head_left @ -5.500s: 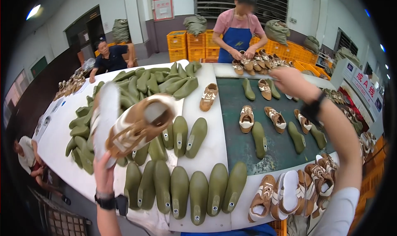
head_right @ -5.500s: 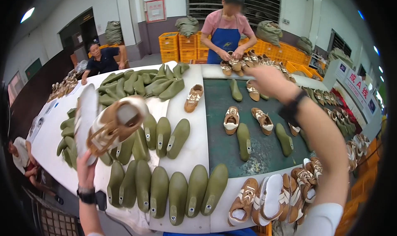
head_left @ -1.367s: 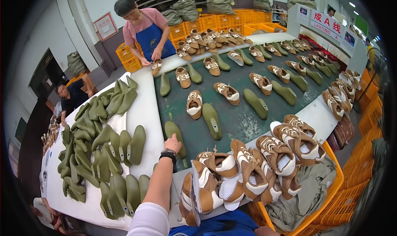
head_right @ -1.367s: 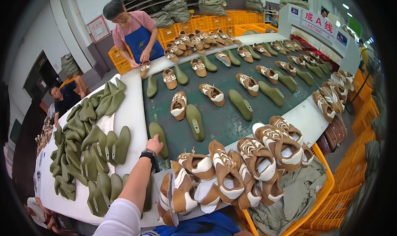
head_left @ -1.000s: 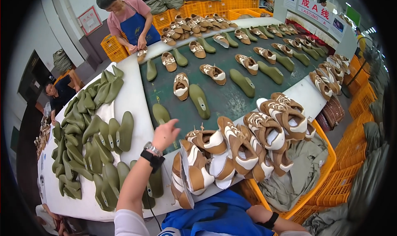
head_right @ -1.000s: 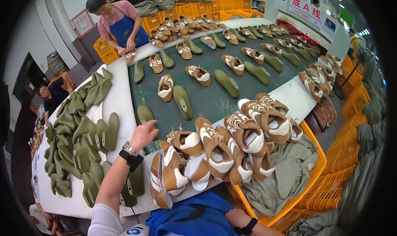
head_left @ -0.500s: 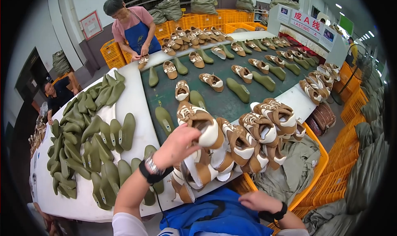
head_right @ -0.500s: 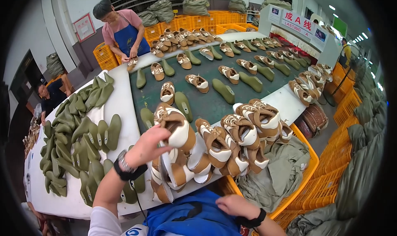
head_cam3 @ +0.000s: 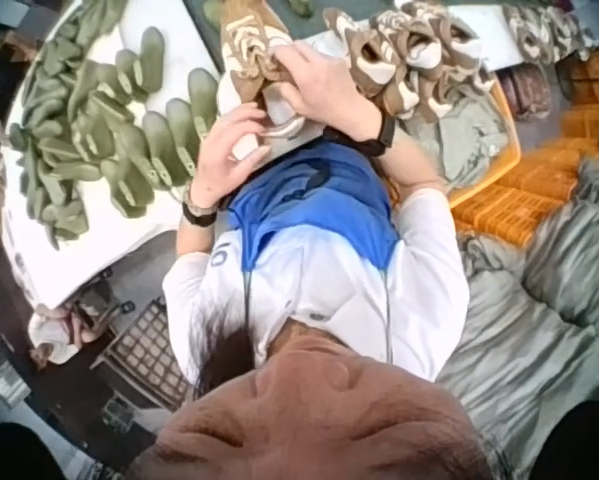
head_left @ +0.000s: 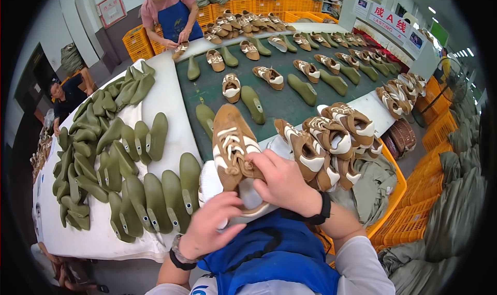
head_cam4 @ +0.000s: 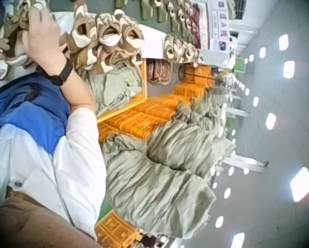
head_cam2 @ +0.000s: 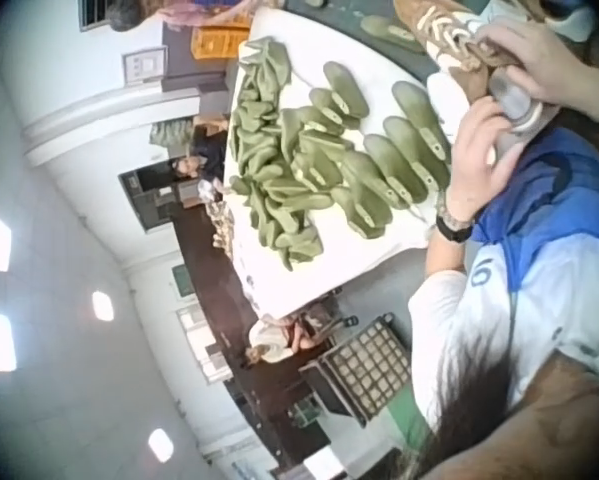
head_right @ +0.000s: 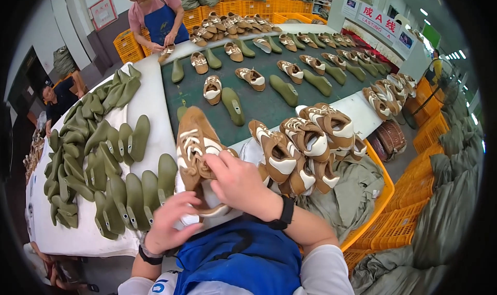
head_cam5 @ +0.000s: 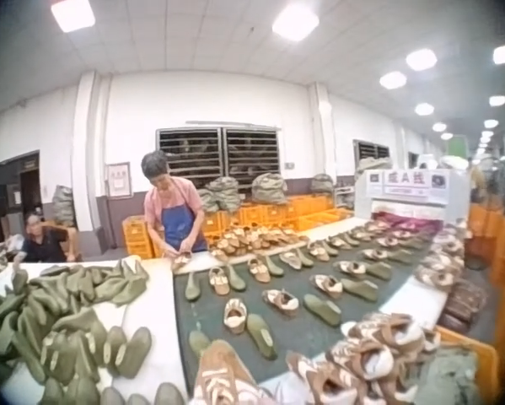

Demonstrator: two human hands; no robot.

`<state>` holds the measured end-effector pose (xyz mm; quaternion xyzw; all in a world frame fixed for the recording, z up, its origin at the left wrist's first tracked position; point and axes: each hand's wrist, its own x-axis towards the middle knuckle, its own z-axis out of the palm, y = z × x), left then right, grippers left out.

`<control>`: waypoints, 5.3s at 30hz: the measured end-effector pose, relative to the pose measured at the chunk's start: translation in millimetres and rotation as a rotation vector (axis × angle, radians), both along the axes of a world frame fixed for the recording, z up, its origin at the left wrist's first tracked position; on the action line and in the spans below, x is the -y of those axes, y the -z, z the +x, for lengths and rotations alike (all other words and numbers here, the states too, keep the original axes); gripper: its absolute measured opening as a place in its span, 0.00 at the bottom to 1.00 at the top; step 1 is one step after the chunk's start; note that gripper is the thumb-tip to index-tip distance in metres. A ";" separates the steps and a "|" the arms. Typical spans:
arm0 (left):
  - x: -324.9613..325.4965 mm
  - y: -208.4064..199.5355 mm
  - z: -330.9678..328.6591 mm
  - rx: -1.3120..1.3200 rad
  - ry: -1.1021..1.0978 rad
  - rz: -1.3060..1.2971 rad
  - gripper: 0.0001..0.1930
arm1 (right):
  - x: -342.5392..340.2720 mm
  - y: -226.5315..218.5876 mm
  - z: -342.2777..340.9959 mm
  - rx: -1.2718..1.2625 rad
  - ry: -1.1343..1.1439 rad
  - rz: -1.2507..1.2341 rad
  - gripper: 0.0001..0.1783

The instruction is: Assembling shoe uppers onto green plastic lasts on a conveyor belt in a factory setting.

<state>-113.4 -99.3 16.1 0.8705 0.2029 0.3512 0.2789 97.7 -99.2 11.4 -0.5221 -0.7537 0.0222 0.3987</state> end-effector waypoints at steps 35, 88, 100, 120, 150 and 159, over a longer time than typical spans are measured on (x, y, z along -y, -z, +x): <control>-16.9 28.2 5.8 0.214 -0.716 0.186 0.11 | 4.7 16.2 -34.5 0.068 -0.287 -0.122 0.14; -5.7 8.9 -5.2 0.257 -0.319 -0.414 0.07 | 2.0 11.1 -41.6 -0.868 -0.472 -0.435 0.07; 3.6 15.8 -3.0 0.365 -0.312 -0.484 0.10 | 3.5 15.3 -39.3 -1.115 -0.609 -0.526 0.04; 3.0 32.6 -13.4 0.287 -0.334 -0.421 0.08 | -4.7 27.2 -36.8 -1.370 -0.519 -0.596 0.07; 9.3 33.4 -4.6 0.122 -0.686 0.024 0.20 | 7.5 30.3 -49.2 -0.263 -0.258 -0.001 0.12; 4.8 43.6 -10.8 0.292 -0.677 0.080 0.21 | 5.0 28.1 -42.9 -0.141 -0.528 -0.148 0.07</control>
